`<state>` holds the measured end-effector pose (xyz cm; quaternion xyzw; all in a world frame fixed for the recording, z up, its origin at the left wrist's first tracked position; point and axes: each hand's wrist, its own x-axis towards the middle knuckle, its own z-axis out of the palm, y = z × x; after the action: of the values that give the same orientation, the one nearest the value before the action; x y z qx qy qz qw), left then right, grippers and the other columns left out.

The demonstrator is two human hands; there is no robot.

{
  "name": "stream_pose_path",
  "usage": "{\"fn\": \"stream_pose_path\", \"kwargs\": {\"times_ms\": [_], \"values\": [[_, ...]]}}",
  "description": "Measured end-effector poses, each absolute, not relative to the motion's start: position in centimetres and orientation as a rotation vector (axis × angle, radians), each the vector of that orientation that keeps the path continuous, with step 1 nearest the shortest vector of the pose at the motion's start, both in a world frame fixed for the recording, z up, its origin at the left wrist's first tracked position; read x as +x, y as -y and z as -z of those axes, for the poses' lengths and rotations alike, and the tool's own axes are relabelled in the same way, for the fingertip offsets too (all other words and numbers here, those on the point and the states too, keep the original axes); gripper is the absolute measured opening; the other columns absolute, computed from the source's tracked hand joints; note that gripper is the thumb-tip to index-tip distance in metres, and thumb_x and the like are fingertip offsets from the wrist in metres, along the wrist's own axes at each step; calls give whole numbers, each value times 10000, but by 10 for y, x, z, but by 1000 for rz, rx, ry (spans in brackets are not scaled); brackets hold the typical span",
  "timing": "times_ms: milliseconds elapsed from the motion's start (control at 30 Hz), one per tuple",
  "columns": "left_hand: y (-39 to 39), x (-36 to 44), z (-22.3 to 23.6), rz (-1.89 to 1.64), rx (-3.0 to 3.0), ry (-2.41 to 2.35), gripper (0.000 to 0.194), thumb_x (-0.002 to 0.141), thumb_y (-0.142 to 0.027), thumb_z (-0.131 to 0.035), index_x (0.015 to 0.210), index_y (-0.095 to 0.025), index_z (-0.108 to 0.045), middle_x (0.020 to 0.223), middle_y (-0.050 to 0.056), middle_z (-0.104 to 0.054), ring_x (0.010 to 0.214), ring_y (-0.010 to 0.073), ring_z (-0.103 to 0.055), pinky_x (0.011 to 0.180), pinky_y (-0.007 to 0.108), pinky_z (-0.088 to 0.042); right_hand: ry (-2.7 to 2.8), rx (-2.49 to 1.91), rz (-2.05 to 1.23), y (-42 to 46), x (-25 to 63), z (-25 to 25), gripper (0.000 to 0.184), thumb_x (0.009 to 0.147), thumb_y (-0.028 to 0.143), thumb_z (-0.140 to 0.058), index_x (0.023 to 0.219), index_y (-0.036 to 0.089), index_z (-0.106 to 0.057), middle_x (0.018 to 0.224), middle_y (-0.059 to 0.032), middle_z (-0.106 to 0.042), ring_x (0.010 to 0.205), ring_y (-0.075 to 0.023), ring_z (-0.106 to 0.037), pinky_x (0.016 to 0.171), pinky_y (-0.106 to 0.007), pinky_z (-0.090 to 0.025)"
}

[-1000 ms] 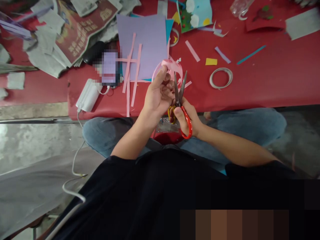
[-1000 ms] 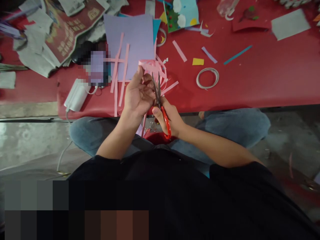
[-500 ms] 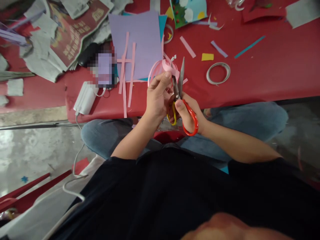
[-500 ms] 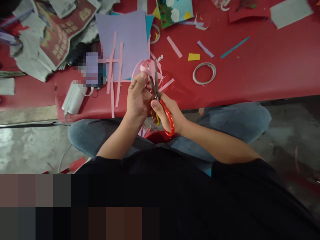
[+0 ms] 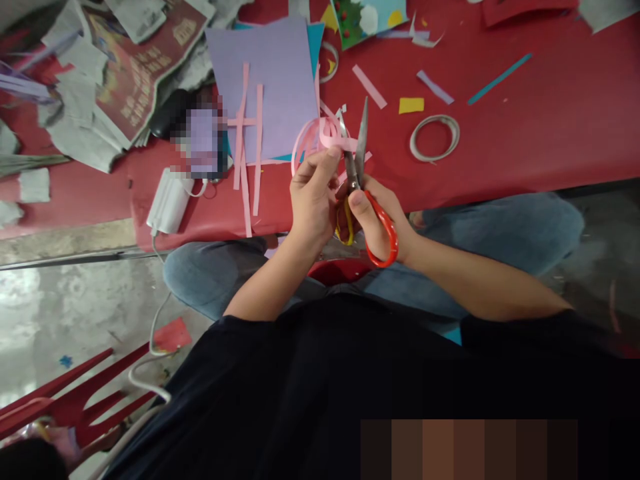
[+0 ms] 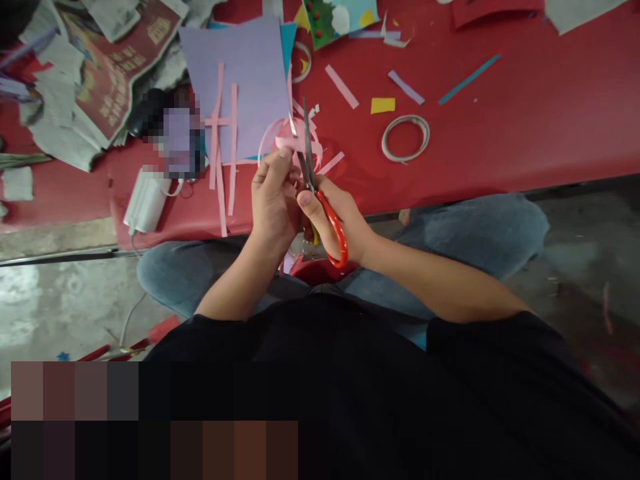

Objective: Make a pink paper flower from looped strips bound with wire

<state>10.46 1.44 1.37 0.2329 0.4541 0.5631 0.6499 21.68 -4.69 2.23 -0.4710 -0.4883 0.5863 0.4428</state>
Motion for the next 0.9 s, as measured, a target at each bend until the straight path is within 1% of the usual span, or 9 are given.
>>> {"fn": "stream_pose_path", "kwargs": {"times_ms": [100,200,300,433,600,667,800,900], "values": [[-13,106,-13,-1327,573,-1001,238,1041,-338,-759,859,-223,-658,744,-46,-524,661,57,-556,641,153,-493,1200,-1185,-1457,46,217,-24,647,938,918,-565,1177,317,-592,699,19,-611,591,-211,-605,555,-392,-512],[-11,105,-13,-1315,602,-982,253,1046,-348,-756,850,-224,-654,739,-48,-514,659,59,-551,660,175,-493,1189,-1174,-1463,46,218,-26,646,938,906,-588,1167,302,-586,714,22,-617,594,-189,-594,556,-371,-503],[-9,105,-16,-1296,611,-960,254,1060,-343,-741,856,-222,-648,732,-47,-493,644,57,-525,636,191,-462,1189,-1177,-1457,45,218,-26,637,945,905,-578,1132,296,-573,707,30,-612,587,-166,-579,550,-347,-488],[-8,105,-18,-1271,612,-984,274,1067,-340,-730,842,-227,-620,711,-43,-478,626,68,-490,614,215,-435,1201,-1193,-1438,45,218,-26,628,953,903,-565,1128,299,-569,694,33,-606,575,-170,-584,537,-351,-488],[-9,106,-15,-1258,568,-1039,300,1032,-413,-768,835,-236,-628,726,-51,-496,633,74,-560,615,221,-453,1200,-1171,-1419,46,218,-25,555,994,845,-575,1080,297,-560,698,34,-605,558,-175,-601,512,-357,-485],[-9,106,-13,-1265,564,-1027,289,1020,-413,-784,846,-235,-636,728,-56,-504,627,67,-568,613,216,-459,1195,-1167,-1410,46,218,-26,542,997,836,-582,1068,299,-557,707,32,-606,554,-180,-608,506,-364,-486],[-8,106,-11,-1291,572,-936,266,1022,-364,-787,847,-228,-640,718,-64,-501,597,48,-543,614,203,-474,1199,-1195,-1417,46,218,-26,564,988,856,-569,1092,302,-567,711,24,-615,568,-190,-616,513,-375,-500],[-7,106,-13,-1269,531,-977,253,1003,-415,-806,883,-240,-669,742,-64,-522,631,52,-597,621,196,-502,1187,-1191,-1421,46,218,-26,549,994,843,-574,1117,308,-576,706,26,-607,550,-197,-613,500,-383,-499]]}}
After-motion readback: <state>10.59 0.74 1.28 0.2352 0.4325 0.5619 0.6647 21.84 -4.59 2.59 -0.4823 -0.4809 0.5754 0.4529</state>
